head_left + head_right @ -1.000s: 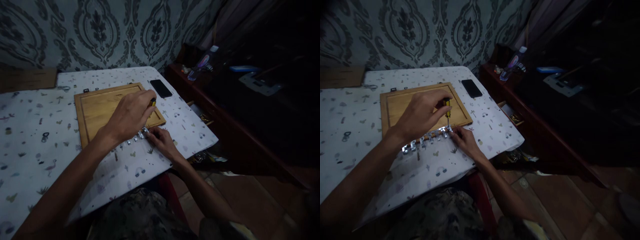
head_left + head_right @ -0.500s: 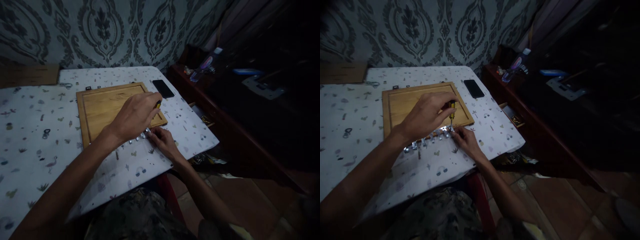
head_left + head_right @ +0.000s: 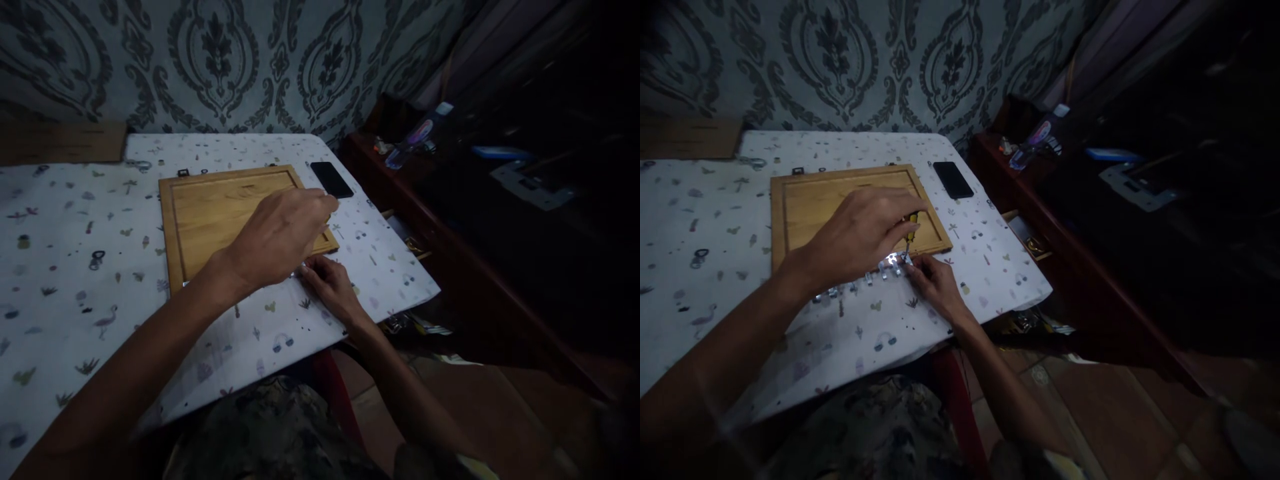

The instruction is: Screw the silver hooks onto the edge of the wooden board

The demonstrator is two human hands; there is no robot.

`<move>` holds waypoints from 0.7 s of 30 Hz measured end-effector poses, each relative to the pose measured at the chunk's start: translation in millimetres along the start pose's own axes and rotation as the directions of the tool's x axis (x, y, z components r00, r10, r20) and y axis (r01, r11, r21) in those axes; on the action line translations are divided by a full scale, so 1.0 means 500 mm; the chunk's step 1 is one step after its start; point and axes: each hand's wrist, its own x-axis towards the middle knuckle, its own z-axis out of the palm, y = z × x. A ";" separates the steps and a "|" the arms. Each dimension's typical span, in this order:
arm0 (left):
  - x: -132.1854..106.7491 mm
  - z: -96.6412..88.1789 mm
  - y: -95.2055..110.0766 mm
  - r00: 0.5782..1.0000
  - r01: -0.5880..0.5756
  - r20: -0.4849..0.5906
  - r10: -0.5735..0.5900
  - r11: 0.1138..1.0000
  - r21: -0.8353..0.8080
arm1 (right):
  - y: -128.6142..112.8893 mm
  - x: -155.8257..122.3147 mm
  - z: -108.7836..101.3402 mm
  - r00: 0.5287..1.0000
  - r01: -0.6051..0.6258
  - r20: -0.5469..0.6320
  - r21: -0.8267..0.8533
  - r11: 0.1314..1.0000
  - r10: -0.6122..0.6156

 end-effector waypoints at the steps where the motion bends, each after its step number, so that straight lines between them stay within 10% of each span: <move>1: -0.002 0.001 0.000 1.000 -0.018 -0.007 0.018 1.000 0.007 | -0.001 0.000 0.000 1.000 -0.004 -0.001 0.003 1.000 0.004; 21: 0.000 0.003 0.003 1.000 -0.014 0.009 0.014 0.999 -0.032 | -0.003 0.002 0.000 0.999 -0.033 0.006 0.014 0.999 0.033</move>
